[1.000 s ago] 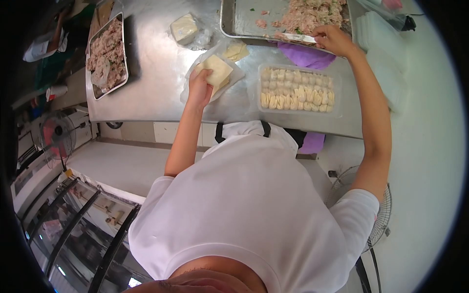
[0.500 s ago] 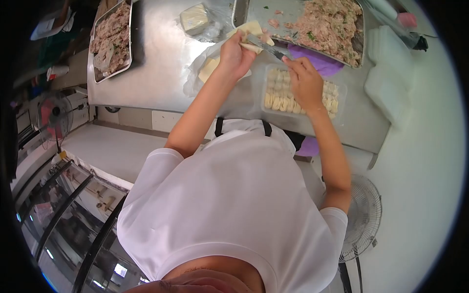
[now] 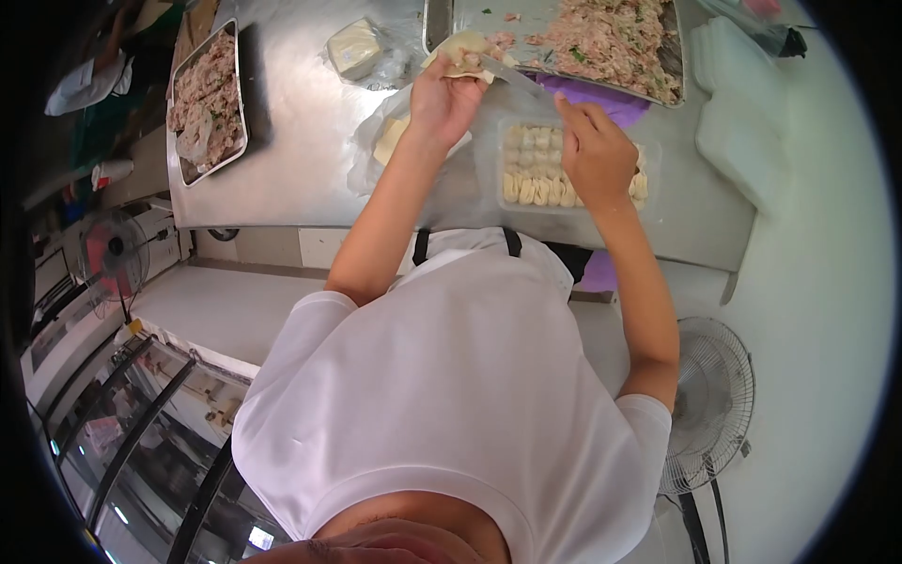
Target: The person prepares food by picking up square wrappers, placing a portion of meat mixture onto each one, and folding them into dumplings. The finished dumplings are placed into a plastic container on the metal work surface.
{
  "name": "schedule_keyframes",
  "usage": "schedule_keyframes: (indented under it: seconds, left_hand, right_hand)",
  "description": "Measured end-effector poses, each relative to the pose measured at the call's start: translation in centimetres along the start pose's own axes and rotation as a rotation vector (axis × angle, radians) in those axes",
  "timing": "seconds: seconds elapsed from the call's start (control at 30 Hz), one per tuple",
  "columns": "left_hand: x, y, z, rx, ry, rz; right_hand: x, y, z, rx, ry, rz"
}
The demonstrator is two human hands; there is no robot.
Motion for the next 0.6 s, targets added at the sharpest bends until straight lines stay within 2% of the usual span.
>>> schedule_keyframes:
  seconds: [0.13, 0.2, 0.3, 0.37, 0.4, 0.47, 0.53, 0.6]
  left_hand:
    - [1.0, 1.1, 0.6, 0.106, 0.023, -0.113]
    - [1.0, 0.9, 1.1, 0.082, 0.05, -0.099]
    - [0.7, 0.1, 1.4, 0.012, 0.076, -0.063]
    - [0.1, -0.7, 1.4, -0.028, 0.085, -0.039]
    - [-0.3, -0.9, 1.3, -0.072, 0.096, -0.017]
    - [-0.9, -1.2, 1.0, -0.116, 0.107, 0.001]
    - [-0.7, -1.0, 0.8, -0.249, 0.068, 0.119]
    - [0.5, 0.8, 1.0, -0.131, 0.085, 0.137]
  right_hand:
    - [-0.9, 0.1, -0.1, 0.169, -0.059, 0.047]
    - [-1.4, 0.1, 0.1, 0.216, -0.052, 0.056]
    - [-2.0, -0.1, 1.4, 0.122, 0.023, 0.081]
    - [-2.3, 0.0, 2.2, -0.213, 0.194, 0.033]
    - [-2.3, -0.1, 1.6, -0.215, 0.189, 0.03]
    - [-1.8, 1.1, 1.2, -0.435, 0.319, -0.104]
    - [-1.3, 2.0, 0.6, -0.396, 0.291, -0.131]
    - [-0.7, 2.6, 0.2, -0.358, 0.263, -0.157]
Point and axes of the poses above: each hand's wrist, its own x-axis away from the middle knuckle, its own y-axis out of the palm, z = x × y, the point moved 8 cm from there along -x, towards the middle knuckle, and after that the axes turned 3 degrees about z, right-handed, at the moved point
